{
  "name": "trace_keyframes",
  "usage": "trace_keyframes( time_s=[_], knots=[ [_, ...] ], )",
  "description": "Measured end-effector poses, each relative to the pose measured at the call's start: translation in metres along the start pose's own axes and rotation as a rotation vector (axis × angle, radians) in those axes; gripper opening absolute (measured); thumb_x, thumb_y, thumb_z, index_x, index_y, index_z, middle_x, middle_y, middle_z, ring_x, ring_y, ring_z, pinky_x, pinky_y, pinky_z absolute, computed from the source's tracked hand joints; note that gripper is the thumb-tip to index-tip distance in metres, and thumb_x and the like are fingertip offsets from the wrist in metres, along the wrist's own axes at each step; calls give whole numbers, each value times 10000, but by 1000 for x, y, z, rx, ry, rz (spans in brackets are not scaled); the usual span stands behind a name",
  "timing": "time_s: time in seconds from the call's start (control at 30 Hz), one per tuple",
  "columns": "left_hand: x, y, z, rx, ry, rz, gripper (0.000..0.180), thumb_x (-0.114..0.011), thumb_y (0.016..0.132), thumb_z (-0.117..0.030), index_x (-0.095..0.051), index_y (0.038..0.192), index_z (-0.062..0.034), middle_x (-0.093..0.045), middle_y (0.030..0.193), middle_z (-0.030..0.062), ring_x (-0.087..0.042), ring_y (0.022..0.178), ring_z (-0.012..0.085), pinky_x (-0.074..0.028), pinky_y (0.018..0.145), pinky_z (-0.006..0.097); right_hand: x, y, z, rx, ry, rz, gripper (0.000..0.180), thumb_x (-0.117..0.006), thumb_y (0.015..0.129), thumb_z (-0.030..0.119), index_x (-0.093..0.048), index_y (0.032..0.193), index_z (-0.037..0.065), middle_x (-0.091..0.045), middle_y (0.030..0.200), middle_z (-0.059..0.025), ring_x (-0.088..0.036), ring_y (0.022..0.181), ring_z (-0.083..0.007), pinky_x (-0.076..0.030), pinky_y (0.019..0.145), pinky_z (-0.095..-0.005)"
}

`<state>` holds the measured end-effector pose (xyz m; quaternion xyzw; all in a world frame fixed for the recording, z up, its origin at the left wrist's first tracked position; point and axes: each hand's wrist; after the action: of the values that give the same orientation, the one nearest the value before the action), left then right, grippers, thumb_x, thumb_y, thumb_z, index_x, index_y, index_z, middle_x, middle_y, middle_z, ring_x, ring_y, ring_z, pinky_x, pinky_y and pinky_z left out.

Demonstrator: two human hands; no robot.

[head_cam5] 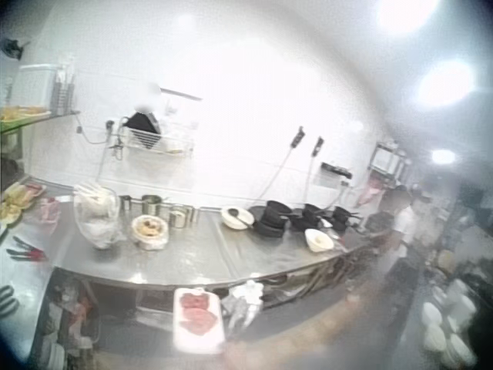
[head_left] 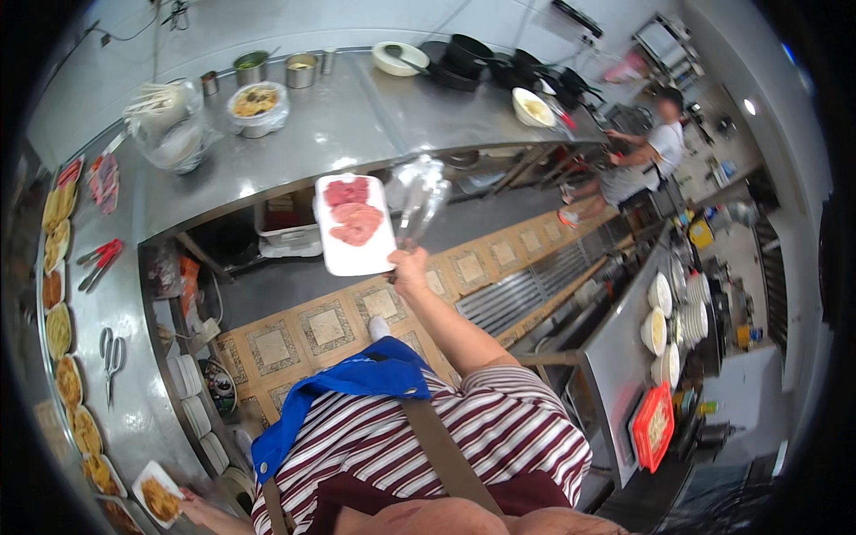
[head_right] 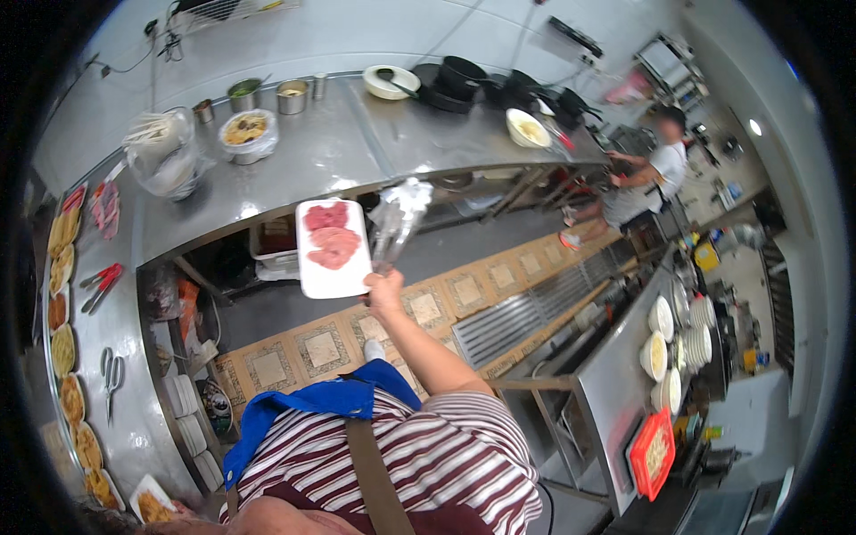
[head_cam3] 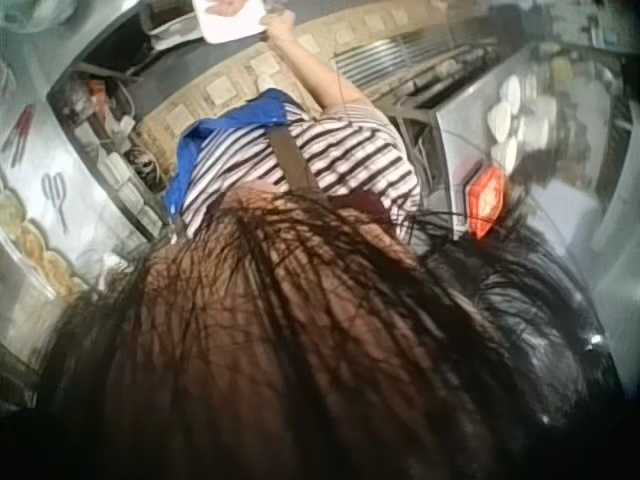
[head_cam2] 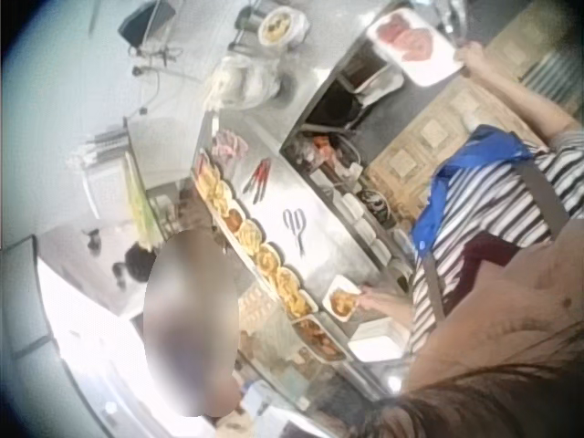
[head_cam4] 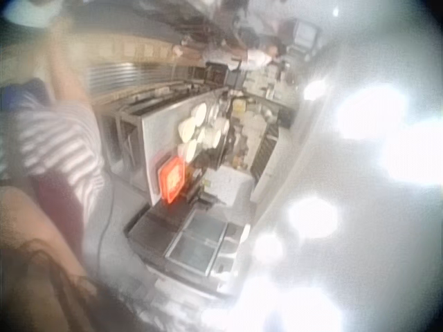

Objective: The person assembles food items into white rectangular trays using tongs and scissors. They select sliced meat, fried items, and vegetables from a refrigerated display case and a counter, placing them into the trays. The person also uses scissors to cut meat into smaller pieces before arranging them.

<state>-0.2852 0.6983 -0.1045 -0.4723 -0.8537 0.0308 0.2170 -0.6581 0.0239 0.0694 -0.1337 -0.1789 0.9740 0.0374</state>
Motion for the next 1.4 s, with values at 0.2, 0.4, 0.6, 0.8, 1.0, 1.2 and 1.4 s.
trace_keyframes(
  time_s=[0.2,0.4,0.6,0.8,1.0,1.2,1.4],
  knots=[
    [-68,-57,-30,181,-309,238,126,-521,861,-2,-570,973,30,-613,779,91,-599,637,172,-504,535,240,21,98,20,66,52,-1,312,-560,633,-43,-529,938,15,-565,693,-75,-536,451,-199,-424,334,-305],
    [-254,-300,-150,80,-89,814,136,-535,852,4,-553,986,-15,-617,774,76,-587,562,132,-484,459,222,48,203,57,-7,4,9,284,-563,635,-37,-487,902,20,-545,704,-63,-541,477,-191,-423,336,-305],
    [-462,-498,-195,74,179,1343,144,-503,840,23,-558,973,8,-627,736,107,-606,504,156,-510,408,242,97,312,96,42,-13,-34,285,-570,642,-41,-583,918,31,-586,716,-44,-561,511,-164,-442,363,-297],
    [-636,-654,-215,54,460,1753,169,-484,831,48,-540,990,36,-629,768,131,-608,529,188,-528,429,284,146,368,136,109,-8,-152,269,-567,631,-49,-601,888,22,-601,695,-51,-562,490,-164,-445,366,-289],
    [-782,-757,-192,-127,726,1924,178,-469,823,59,-586,954,27,-628,783,114,-607,544,187,-544,445,311,182,411,139,152,12,-318,237,-551,646,-61,-576,873,3,-590,710,-74,-535,462,-166,-430,366,-288],
    [-872,-837,-191,-213,844,1967,137,-489,852,16,-601,930,-3,-603,691,94,-562,471,170,-500,402,291,168,440,166,208,98,-415,228,-538,660,-63,-581,875,-1,-570,648,-63,-515,435,-156,-409,363,-283],
    [-878,-905,-194,-231,640,1777,337,-585,849,-49,-461,1162,-72,-602,775,89,-579,512,161,-496,391,306,166,471,175,200,133,-434,237,-535,656,-59,-561,884,-2,-570,689,-66,-538,457,-162,-430,357,-278]
  ],
)
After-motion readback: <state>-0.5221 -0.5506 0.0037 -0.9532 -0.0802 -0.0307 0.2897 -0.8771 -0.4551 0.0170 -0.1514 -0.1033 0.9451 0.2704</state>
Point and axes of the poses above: each hand's wrist, its own y-axis towards the middle knuckle, its own x-axis out of the back of the hand, z = x × y
